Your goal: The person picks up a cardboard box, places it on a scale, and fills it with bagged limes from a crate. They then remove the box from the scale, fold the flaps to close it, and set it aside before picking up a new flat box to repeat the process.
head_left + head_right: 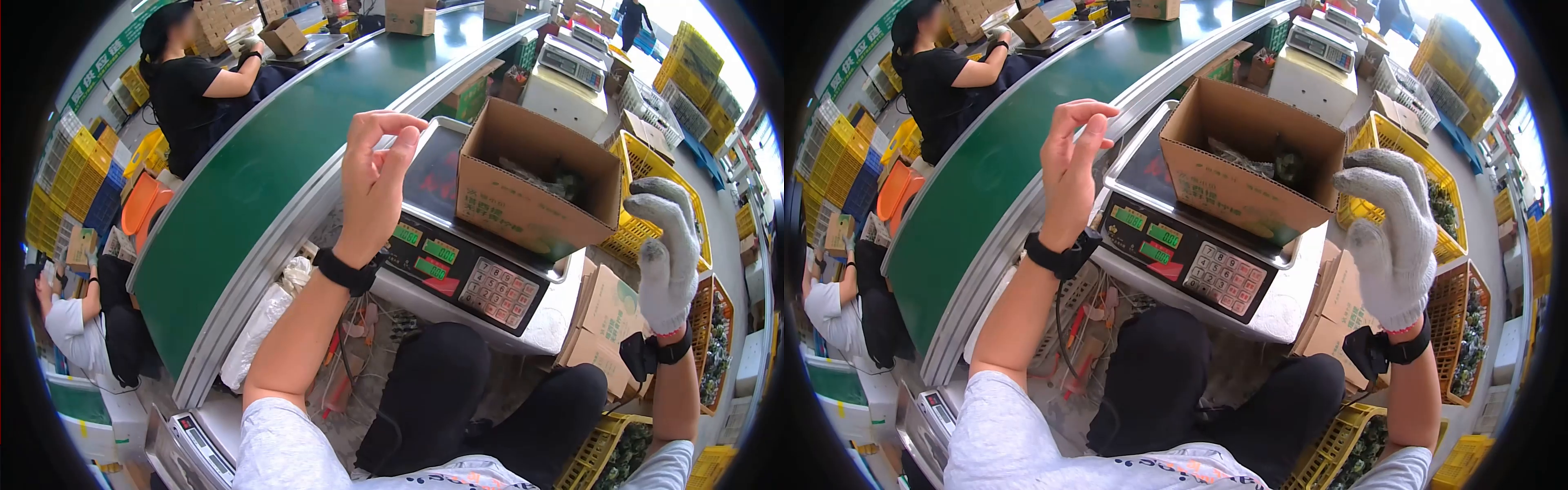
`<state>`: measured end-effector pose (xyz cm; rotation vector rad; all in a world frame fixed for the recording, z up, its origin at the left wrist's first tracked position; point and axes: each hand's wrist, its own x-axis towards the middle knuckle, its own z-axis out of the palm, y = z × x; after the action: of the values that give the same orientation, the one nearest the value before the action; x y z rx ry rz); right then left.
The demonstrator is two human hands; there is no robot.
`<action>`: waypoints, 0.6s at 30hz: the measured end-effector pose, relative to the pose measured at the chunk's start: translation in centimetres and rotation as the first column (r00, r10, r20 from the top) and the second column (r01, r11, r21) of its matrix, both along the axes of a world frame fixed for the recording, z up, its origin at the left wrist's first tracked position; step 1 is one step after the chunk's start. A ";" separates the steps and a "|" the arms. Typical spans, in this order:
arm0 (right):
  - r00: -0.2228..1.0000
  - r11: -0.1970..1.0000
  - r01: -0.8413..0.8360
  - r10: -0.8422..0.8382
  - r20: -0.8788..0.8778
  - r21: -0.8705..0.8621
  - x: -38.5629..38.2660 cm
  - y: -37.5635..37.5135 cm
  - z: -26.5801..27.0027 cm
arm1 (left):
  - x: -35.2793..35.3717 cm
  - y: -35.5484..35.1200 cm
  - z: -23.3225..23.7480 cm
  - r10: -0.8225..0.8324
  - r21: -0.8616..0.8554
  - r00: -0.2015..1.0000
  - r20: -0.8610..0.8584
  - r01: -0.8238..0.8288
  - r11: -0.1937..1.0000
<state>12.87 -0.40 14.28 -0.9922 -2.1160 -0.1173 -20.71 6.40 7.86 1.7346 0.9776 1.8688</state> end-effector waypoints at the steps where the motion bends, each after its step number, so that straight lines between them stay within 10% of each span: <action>1: 1.000 1.000 -0.003 0.003 0.011 -0.010 -0.1 -0.3 0.3 | -0.2 -0.6 0.3 0.000 0.017 1.000 0.002 0.000 1.000; 14: 0.982 0.980 -0.032 0.068 0.177 -0.199 -1.9 2.3 2.5 | -2.5 -2.6 -0.6 0.097 0.098 0.984 -0.149 -0.083 0.992; 18: 0.889 0.918 -0.306 0.371 0.270 -0.253 -3.4 6.6 3.6 | -0.7 -2.5 0.0 0.259 0.262 0.817 -0.515 -0.137 0.955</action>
<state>9.46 6.21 17.87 -0.7329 -2.6072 0.1304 -21.40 3.87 7.89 2.4691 1.2381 1.6694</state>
